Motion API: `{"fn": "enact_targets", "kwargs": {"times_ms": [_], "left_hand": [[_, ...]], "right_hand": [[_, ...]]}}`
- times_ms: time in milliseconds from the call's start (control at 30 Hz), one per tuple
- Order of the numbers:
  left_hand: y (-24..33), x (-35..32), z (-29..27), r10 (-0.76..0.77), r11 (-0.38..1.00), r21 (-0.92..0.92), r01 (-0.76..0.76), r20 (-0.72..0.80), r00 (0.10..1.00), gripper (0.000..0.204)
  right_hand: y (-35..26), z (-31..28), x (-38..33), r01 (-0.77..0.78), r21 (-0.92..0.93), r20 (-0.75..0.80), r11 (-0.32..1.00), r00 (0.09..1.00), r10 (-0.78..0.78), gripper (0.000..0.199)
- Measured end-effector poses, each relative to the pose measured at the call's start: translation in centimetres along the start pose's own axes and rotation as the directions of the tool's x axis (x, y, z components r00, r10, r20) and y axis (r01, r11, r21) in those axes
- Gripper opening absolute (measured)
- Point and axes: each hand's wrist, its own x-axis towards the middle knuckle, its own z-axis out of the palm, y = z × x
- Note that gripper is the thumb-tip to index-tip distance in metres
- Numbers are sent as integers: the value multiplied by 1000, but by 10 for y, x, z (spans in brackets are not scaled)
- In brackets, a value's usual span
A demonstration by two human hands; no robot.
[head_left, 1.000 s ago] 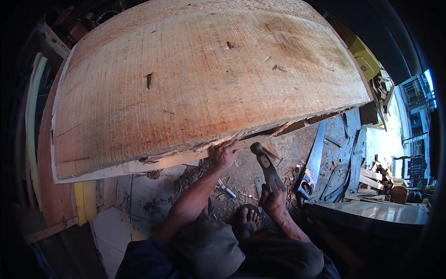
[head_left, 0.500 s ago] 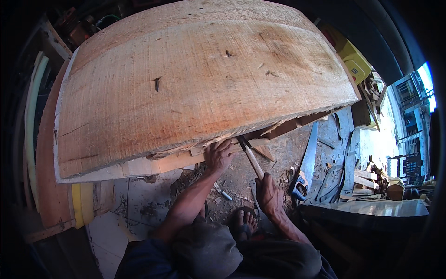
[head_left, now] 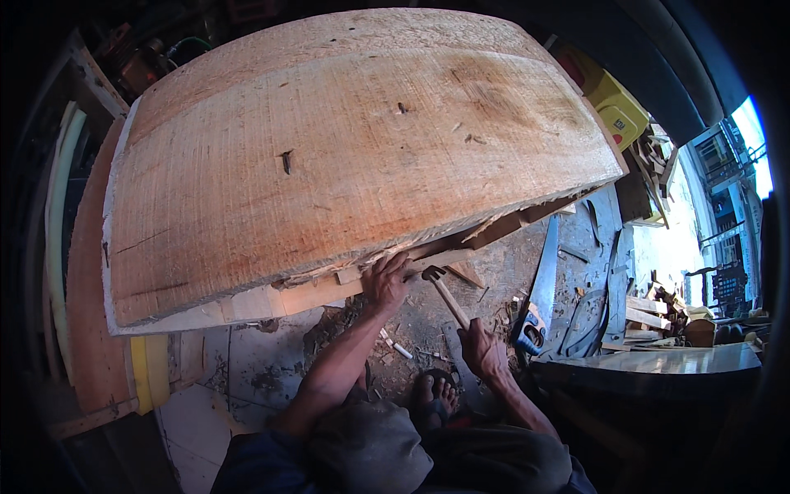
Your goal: The person saws a wooden plank to fit a wooden box, then uses a hammer to nail the plank into place. The person flips the box over to secure the nails from the other side.
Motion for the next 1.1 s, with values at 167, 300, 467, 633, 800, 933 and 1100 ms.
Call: {"fn": "enact_targets", "kwargs": {"times_ms": [167, 300, 467, 633, 800, 933, 1100], "left_hand": [[13, 13, -22, 52, 998, 26, -54, 49, 997, 43], [29, 20, -21, 41, 994, 94, -51, 110, 993, 62], [71, 59, -4, 107, 980, -191, -52, 293, 950, 91], [117, 88, 14, -63, 989, -80, 125, 541, 839, 82], [99, 107, 53, -57, 967, -161, 198, 620, 783, 57], [107, 100, 61, 67, 981, -195, 2, 347, 935, 53], [106, 72, 20, 117, 969, -247, -3, 448, 886, 58]], "right_hand": [[68, 27, -40, -313, 67, -170, 947, 932, 320, 35], [90, 18, -47, -494, 152, -57, 856, 861, 506, 39], [98, 36, -28, -448, 157, -173, 880, 865, 471, 39], [51, -22, 35, 71, 414, -401, 908, 909, 111, 80], [-24, -106, 129, 470, 402, -551, 786, 810, -201, 88], [-36, -115, 150, 366, 495, -434, 788, 890, -141, 77], [-48, -119, 109, 294, 430, -370, 854, 920, -131, 59]]}}
